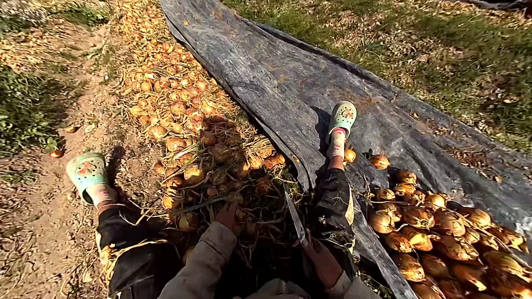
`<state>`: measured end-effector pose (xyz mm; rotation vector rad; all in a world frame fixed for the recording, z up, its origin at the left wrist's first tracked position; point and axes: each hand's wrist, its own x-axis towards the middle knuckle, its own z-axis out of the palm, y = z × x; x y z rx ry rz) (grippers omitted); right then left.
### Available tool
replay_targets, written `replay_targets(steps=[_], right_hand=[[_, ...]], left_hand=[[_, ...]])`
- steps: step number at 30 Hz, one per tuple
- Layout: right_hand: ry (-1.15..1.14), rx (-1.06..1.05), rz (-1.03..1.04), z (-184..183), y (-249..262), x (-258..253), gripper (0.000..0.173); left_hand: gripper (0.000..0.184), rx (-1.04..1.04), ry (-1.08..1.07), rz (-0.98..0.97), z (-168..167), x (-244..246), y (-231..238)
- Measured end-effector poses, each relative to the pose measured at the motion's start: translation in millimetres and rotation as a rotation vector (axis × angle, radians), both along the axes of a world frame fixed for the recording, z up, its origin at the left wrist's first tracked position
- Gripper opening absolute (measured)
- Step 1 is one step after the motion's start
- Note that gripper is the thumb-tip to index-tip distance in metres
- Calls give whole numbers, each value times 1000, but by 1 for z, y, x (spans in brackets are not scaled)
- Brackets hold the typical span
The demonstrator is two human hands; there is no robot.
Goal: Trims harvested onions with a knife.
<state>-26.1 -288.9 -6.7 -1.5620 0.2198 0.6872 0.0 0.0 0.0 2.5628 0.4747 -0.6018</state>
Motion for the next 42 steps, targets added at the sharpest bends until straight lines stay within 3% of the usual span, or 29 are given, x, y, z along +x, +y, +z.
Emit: replay_targets(steps=[4,6,10,15,17,22,26,28,33,38,42], right_hand=[[21,-64,104,7,7,5,35],[45,-93,172,12,12,9,38],[23,-102,270,10,22,10,40],[30,-122,331,6,24,12,36],[-28,-147,376,8,29,18,44],[-299,-197,419,34,52,30,91],[-550,-132,330,39,56,25,68],[-562,-116,312,40,53,23,57],[-413,12,141,28,44,19,38],[-167,145,61,23,38,16,33],[-51,155,34,19,34,14,22]], left_hand=[[72,130,-116,-71,20,-10,6],[75,159,-67,-76,17,-10,12],[80,21,26,-46,-2,-10,29],[96,-125,106,-29,29,-8,23],[100,-223,100,-24,47,-11,14],[96,-477,102,-91,72,-15,-13],[94,-477,153,-250,85,-14,-31],[89,-443,191,-275,93,-15,-37],[81,-462,85,-293,91,-21,-32],[72,-616,-173,-258,58,-43,-35],[71,-421,10,-237,58,-51,-55]])
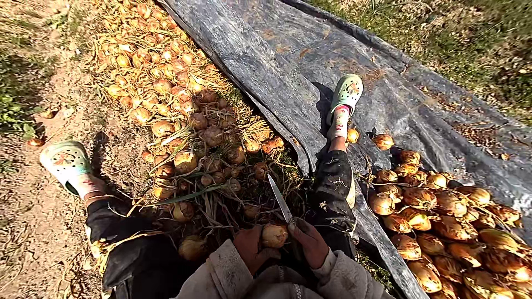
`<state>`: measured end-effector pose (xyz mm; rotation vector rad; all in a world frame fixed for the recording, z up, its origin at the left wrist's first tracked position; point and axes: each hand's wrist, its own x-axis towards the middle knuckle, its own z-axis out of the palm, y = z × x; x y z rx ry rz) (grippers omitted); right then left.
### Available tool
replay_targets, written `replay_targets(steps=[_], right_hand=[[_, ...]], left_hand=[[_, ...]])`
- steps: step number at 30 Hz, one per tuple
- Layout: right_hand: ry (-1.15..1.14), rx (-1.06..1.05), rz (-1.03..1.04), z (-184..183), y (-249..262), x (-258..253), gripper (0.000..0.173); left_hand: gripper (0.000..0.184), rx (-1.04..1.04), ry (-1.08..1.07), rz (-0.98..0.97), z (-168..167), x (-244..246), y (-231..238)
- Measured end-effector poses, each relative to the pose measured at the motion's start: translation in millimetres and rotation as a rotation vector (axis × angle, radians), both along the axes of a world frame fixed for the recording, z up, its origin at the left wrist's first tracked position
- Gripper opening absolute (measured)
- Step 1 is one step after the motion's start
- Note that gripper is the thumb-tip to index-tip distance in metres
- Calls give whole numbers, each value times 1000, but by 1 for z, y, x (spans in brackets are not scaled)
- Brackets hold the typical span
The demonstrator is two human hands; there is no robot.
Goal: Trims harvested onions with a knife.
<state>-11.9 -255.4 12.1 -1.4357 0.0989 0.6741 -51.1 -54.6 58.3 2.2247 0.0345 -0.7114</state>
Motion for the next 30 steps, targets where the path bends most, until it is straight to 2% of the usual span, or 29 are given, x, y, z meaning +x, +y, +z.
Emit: replay_targets(steps=[7,10,12,14,16,17,20,23,25,28,29,30], right_hand=[[52,32,-12,7,-10,12,28],[83,79,-41,12,-12,10,43],[108,33,-74,11,-11,8,43],[160,-47,-91,5,-10,10,41],[213,-55,-6,-4,-13,14,35],[225,-39,33,-10,-14,15,37],[313,1,-64,-23,-7,16,31],[429,-35,-221,-26,-4,12,27],[334,-37,-278,-27,-9,13,25],[-11,-23,-411,-19,-24,25,17],[-157,-19,-477,-14,-31,33,16],[-306,-37,-532,-7,-40,43,16]], left_hand=[[65,152,-176,-13,4,9,-8],[50,185,-167,204,9,36,-3],[42,238,-335,387,6,51,2],[33,264,-664,439,-6,56,-4],[32,247,-866,332,-24,55,-19],[32,228,-822,219,-26,50,-27],[27,239,-478,-160,-20,30,-46],[34,226,-115,-351,-16,25,-57],[36,206,-59,-373,-13,34,-61],[37,172,-48,-479,7,76,-76],[35,134,-153,-464,12,89,-84],[28,75,-347,-386,14,96,-95]])
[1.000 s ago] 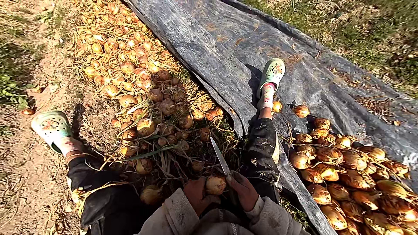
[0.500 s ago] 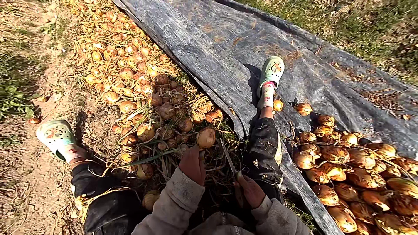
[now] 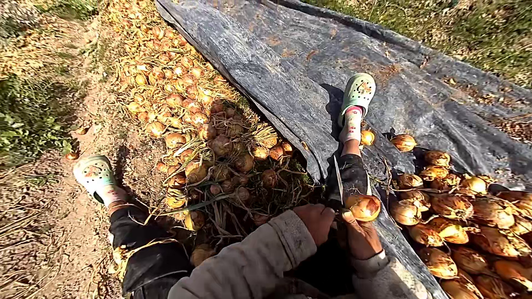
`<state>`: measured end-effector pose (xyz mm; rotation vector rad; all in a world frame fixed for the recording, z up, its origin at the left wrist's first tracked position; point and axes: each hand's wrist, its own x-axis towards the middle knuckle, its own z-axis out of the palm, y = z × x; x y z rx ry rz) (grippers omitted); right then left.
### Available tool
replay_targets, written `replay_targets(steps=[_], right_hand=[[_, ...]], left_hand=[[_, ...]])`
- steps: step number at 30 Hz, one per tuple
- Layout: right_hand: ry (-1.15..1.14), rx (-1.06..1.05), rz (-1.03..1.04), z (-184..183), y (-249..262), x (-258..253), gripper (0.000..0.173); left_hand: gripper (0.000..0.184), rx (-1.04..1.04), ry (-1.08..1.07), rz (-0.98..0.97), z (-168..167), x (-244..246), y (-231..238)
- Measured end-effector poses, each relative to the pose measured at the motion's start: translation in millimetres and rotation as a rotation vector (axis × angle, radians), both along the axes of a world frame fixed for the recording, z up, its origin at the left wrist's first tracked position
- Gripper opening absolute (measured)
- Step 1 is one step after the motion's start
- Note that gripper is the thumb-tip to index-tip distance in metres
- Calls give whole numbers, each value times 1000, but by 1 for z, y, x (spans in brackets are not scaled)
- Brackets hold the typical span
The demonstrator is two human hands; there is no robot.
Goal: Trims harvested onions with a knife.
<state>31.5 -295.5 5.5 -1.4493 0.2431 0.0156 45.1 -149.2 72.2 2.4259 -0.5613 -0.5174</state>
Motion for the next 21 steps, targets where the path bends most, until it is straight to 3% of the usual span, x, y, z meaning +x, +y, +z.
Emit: replay_targets(steps=[2,3,5,7,10,12,14,17,21], right_hand=[[-180,-118,-138,25,-20,21,22],[-209,-170,-217,39,-32,30,33],[-221,-241,-379,59,-60,42,44],[-214,-263,-469,61,-88,43,46],[-43,-176,-477,51,-101,33,52],[107,-160,-400,39,-92,16,50],[141,-142,-289,2,-90,-1,46],[171,-77,-157,-12,-57,-15,42],[244,-97,156,-13,-20,-25,35]], left_hand=[[13,-211,-393,142,2,18,-25],[12,-235,-456,185,9,29,-31],[17,-178,-454,285,15,48,-21],[27,-23,-441,407,-1,57,15],[65,292,-54,595,-24,51,93],[64,444,179,700,-46,41,142],[51,568,333,696,-67,26,174],[48,761,435,593,-81,7,174],[53,775,488,444,-69,-11,161]])
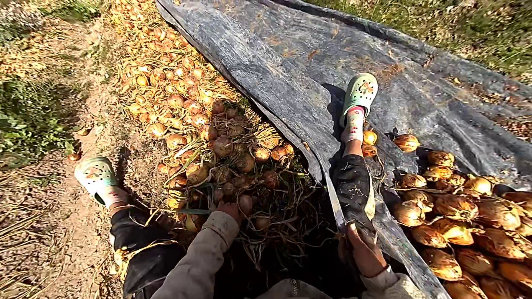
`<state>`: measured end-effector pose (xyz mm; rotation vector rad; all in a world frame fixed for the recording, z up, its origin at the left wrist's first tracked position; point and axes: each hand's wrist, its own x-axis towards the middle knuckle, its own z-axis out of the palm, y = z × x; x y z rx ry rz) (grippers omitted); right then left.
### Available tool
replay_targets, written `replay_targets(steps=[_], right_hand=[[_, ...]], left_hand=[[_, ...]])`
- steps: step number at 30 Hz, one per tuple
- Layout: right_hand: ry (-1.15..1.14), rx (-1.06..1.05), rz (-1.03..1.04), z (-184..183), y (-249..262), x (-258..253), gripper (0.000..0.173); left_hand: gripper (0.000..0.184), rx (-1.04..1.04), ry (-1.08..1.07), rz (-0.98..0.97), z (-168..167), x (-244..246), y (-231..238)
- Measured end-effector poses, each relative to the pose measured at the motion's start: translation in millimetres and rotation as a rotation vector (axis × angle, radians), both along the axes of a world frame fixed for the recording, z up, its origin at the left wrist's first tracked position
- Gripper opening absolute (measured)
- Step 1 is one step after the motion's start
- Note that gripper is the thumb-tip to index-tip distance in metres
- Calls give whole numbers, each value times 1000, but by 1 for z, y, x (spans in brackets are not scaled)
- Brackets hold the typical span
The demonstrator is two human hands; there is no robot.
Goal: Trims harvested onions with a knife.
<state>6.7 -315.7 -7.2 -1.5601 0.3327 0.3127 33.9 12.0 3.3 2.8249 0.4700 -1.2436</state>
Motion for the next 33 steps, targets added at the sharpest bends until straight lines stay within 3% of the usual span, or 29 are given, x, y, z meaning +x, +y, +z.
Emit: replay_targets(steps=[3,5,7,9,11,15,20,22,24,25,29,33], right_hand=[[8,-155,296,5,13,-2,38],[49,-222,423,7,19,-1,40],[94,-287,520,9,25,0,48],[62,-347,563,14,32,2,66],[-59,-345,553,27,40,1,87],[-428,-183,406,40,46,-4,101],[-574,-31,348,44,43,-8,62],[-550,-15,393,43,41,-9,76],[-466,-35,416,49,41,-11,102],[-454,-52,414,50,42,-11,107],[-488,-73,427,46,42,-8,89],[-395,54,438,45,43,-12,69]], left_hand=[[46,-81,-26,-20,12,-18,-4],[41,-133,-186,-14,24,-36,-10],[30,-231,-702,-65,17,-69,-16],[23,-357,-1183,-137,6,-82,-26],[26,-572,-1295,-136,16,-86,-42],[27,-971,-1095,-101,38,-87,-59],[34,-1162,-919,-234,30,-80,-46],[37,-1224,-816,-129,29,-80,-43],[32,-1276,-659,104,35,-80,-44],[27,-1307,-583,220,38,-79,-45],[22,-1387,-358,432,47,-72,-45],[21,-1507,-293,396,45,-70,-38]])
